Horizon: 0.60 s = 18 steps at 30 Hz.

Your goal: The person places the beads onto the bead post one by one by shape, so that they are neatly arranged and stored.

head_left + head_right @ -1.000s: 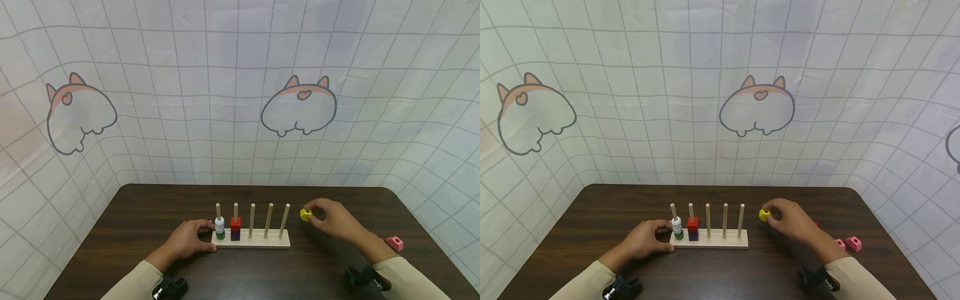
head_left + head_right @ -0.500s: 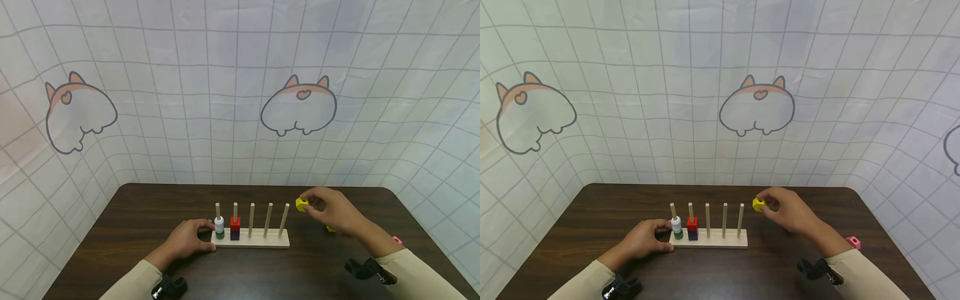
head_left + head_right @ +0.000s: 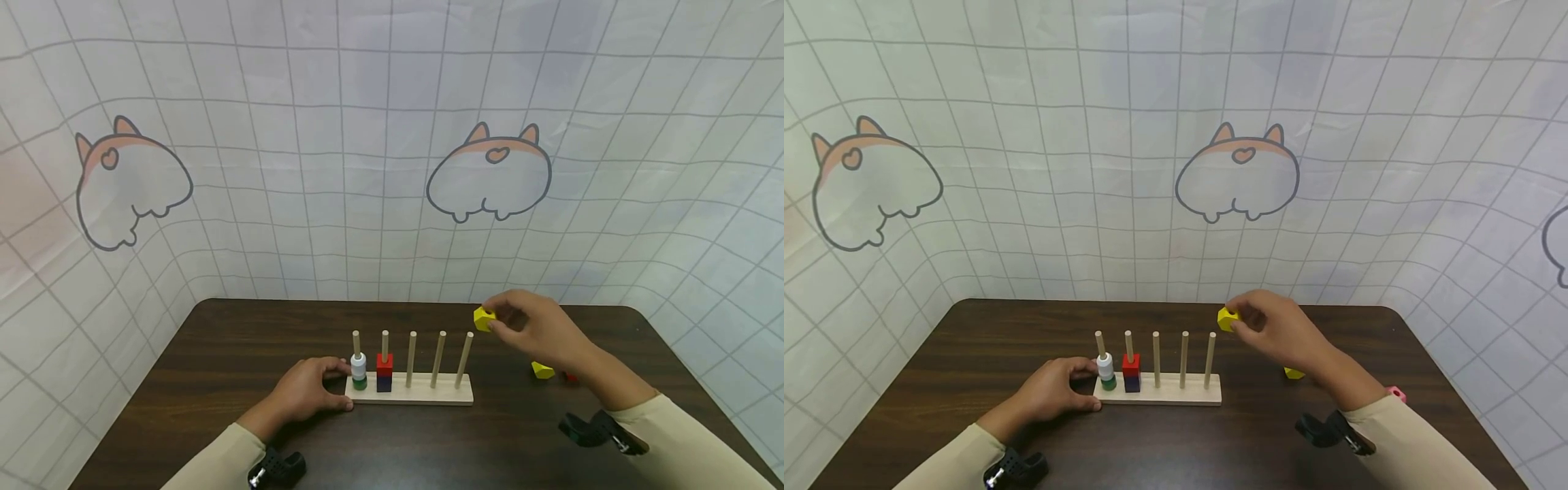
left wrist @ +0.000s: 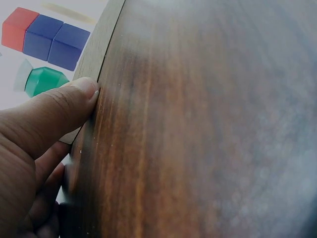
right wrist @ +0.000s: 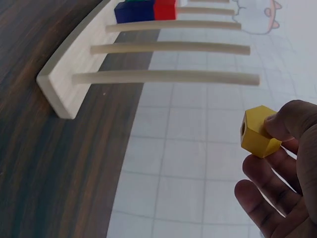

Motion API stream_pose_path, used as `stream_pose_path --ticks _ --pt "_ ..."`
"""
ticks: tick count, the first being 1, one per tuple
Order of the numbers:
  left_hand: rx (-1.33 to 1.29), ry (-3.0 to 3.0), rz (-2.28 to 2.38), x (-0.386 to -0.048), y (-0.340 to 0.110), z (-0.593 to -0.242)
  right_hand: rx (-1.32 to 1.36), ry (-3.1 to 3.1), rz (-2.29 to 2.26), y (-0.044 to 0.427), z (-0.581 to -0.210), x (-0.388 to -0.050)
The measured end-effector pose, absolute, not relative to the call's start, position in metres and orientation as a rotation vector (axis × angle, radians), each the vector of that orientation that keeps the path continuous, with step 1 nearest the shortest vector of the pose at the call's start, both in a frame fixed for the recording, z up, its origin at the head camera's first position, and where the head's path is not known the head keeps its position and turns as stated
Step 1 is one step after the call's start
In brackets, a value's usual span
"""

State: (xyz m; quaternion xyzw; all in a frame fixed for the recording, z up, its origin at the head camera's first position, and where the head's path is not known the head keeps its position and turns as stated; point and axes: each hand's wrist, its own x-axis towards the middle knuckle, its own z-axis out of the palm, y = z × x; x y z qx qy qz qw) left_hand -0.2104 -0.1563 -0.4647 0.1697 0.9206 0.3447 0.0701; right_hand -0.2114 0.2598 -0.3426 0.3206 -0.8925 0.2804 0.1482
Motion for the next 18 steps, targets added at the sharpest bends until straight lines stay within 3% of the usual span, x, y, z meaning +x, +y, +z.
stream_pose_path --ticks 18 --pt "0.504 2.765 1.023 -0.210 -0.156 -0.464 0.999 -2.485 0.977 0.227 -0.331 -0.209"
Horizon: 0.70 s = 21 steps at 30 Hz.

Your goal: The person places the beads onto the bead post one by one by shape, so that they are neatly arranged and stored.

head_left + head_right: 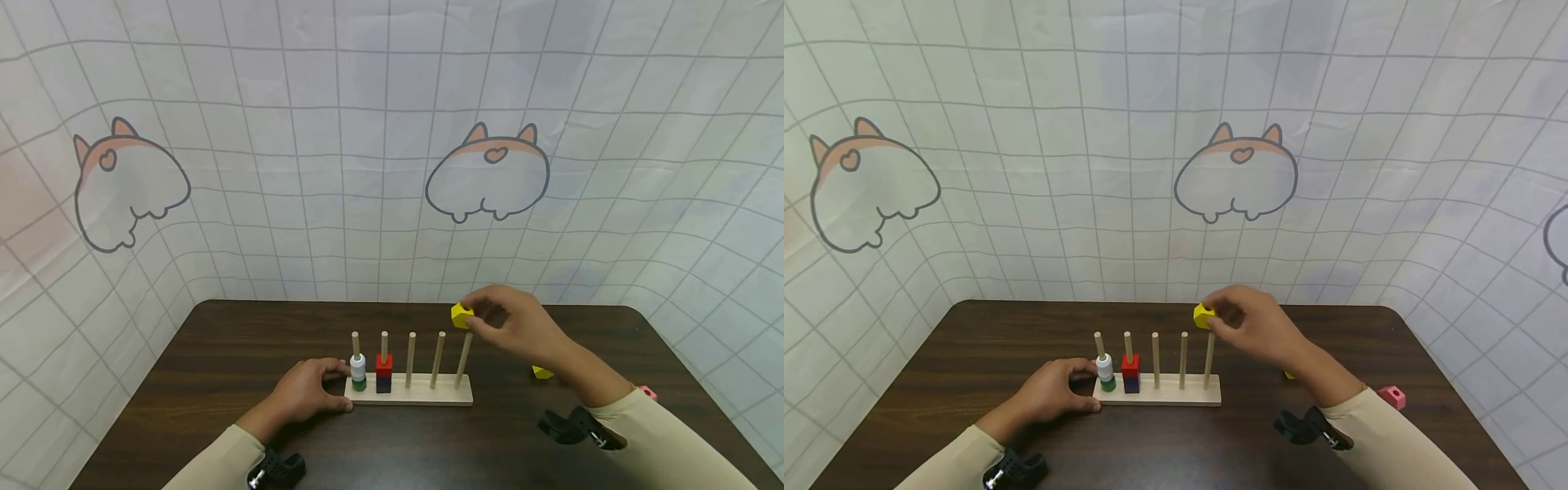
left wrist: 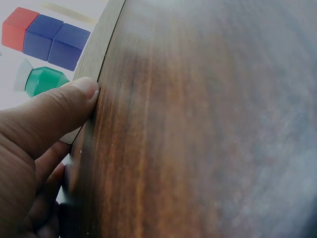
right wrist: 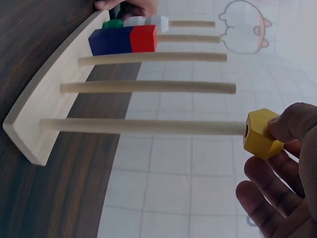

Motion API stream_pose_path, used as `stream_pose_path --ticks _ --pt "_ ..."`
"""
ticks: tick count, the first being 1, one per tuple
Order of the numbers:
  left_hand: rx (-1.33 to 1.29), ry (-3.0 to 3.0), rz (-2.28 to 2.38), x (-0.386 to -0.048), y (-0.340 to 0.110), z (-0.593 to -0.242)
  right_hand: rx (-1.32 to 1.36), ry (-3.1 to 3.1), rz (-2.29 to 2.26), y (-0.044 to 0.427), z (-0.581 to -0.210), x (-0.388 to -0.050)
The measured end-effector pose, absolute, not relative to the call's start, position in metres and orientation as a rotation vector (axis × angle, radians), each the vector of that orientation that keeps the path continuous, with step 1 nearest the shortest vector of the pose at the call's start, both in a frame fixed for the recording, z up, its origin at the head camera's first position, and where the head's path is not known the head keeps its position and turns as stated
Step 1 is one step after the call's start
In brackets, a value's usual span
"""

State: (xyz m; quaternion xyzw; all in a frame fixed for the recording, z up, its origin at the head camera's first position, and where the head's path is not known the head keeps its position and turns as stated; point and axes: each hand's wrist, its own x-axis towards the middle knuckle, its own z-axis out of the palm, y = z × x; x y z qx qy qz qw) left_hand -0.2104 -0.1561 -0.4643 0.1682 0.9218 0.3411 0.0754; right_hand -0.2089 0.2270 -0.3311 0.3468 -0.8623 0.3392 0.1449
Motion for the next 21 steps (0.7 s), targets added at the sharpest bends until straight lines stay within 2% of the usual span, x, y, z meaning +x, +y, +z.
stream_pose_path --ticks 21 --pt "0.516 2.757 1.051 -0.211 -0.157 -0.466 1.132 -2.470 0.956 0.200 -0.330 -0.210"
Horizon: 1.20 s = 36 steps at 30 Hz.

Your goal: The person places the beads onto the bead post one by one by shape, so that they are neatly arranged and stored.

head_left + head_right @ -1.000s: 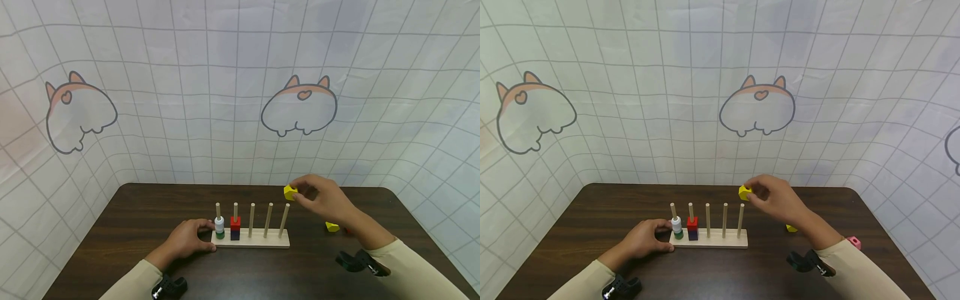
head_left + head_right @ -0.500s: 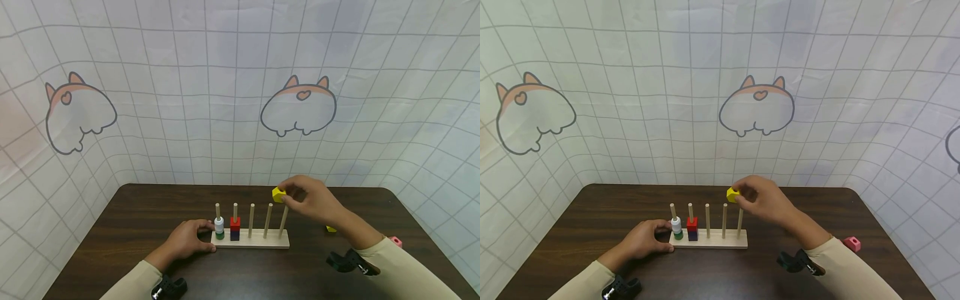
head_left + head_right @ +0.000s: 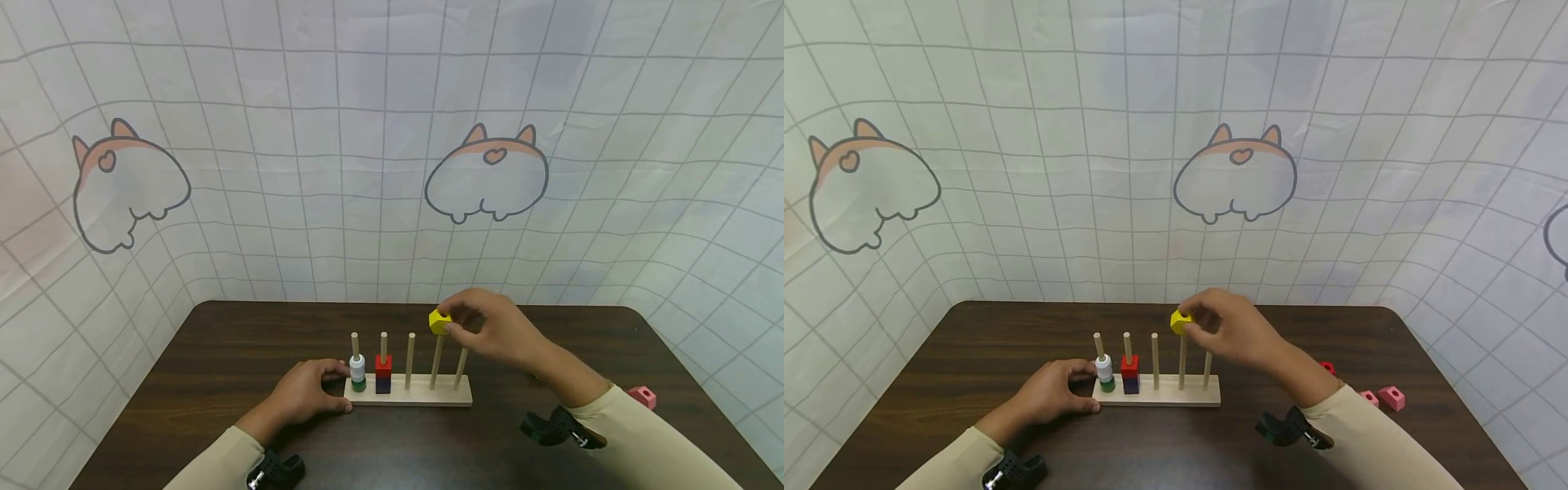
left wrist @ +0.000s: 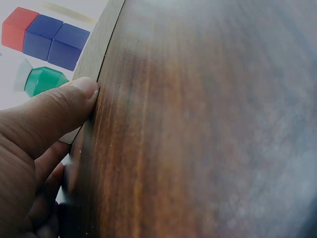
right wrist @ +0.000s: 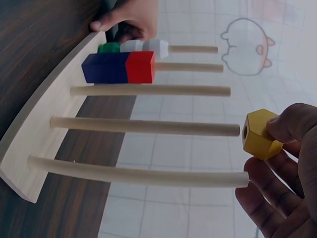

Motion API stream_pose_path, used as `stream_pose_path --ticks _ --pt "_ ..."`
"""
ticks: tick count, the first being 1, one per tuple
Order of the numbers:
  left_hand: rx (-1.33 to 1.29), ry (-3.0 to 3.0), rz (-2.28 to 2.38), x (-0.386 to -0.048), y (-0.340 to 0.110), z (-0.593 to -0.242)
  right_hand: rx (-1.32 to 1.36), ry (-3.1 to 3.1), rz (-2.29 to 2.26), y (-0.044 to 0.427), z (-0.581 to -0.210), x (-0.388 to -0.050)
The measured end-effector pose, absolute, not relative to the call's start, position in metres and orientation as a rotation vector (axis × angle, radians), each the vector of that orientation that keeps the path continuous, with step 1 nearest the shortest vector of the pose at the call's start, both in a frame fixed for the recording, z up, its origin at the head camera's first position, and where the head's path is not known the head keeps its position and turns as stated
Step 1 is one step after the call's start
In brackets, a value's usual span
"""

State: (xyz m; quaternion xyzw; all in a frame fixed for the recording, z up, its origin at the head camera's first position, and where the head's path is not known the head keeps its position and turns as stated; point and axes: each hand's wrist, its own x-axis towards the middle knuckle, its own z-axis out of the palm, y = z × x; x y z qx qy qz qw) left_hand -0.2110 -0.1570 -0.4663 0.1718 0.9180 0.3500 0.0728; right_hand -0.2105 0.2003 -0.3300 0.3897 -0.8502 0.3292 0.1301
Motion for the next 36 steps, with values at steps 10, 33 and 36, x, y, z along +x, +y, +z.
stream_pose_path --ticks 10,33,36 --pt "0.512 2.761 1.045 -0.210 -0.156 -0.466 1.189 -2.435 0.988 0.190 -0.333 -0.210" --pt "0.506 2.773 1.039 -0.210 -0.155 -0.465 1.141 -2.537 0.989 0.165 -0.335 -0.207" --pt "0.505 2.774 1.039 -0.210 -0.156 -0.466 1.106 -2.565 0.982 0.161 -0.334 -0.205"
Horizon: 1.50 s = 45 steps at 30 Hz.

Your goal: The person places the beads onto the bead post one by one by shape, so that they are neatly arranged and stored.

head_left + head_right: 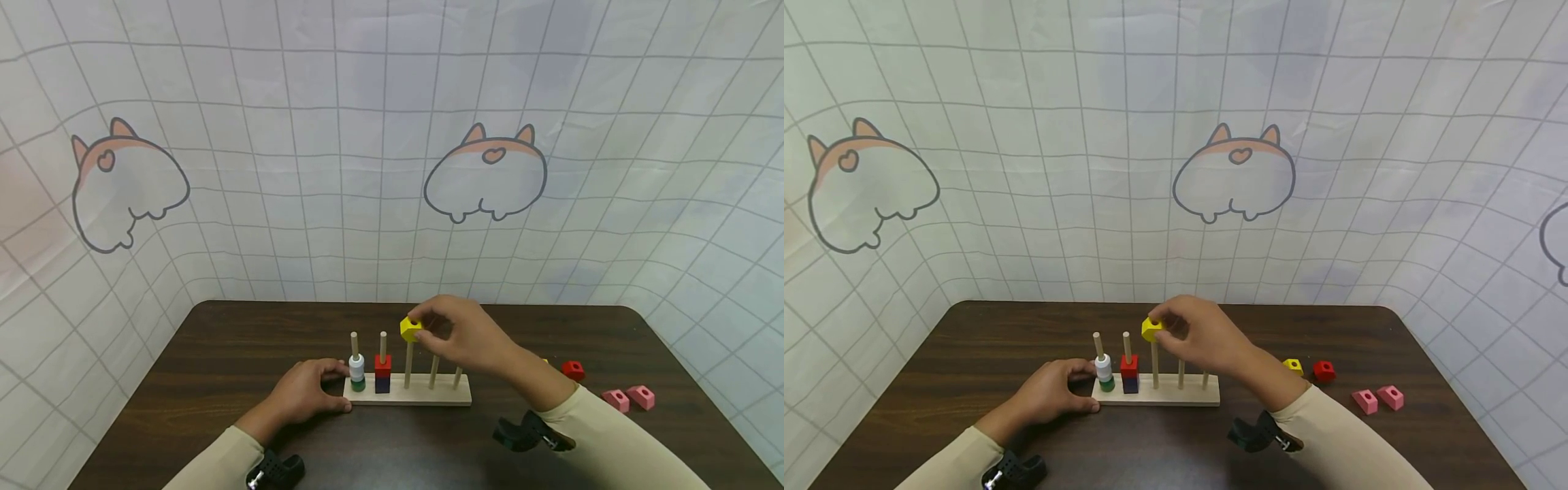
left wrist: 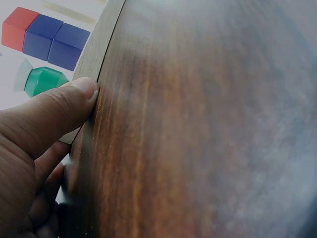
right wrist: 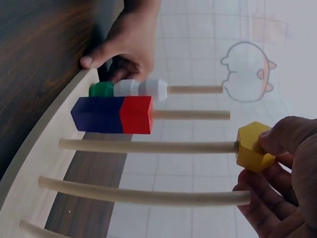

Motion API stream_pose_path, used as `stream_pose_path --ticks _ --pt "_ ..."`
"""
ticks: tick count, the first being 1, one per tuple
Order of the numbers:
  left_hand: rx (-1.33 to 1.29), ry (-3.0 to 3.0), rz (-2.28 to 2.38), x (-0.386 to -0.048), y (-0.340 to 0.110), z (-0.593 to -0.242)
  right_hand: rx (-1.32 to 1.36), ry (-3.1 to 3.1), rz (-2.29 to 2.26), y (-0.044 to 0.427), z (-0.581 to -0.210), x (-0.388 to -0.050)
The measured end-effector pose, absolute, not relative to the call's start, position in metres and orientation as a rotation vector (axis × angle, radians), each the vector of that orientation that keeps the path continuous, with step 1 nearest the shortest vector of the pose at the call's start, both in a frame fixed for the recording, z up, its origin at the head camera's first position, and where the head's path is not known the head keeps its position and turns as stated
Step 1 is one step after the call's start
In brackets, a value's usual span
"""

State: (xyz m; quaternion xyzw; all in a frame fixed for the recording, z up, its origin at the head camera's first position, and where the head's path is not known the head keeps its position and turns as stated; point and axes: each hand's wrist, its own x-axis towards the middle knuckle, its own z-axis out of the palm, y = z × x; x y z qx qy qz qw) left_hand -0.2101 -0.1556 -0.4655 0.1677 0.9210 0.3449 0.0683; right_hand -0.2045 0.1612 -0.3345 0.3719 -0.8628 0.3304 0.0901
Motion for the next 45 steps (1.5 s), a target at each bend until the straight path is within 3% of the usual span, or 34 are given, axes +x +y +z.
stream_pose_path --ticks 22,45 --pt "0.498 2.769 1.040 -0.211 -0.155 -0.466 0.582 -2.615 1.174 0.137 -0.350 -0.181" --pt "0.487 2.783 1.038 -0.211 -0.152 -0.466 0.550 -2.410 1.365 0.138 -0.397 -0.184"
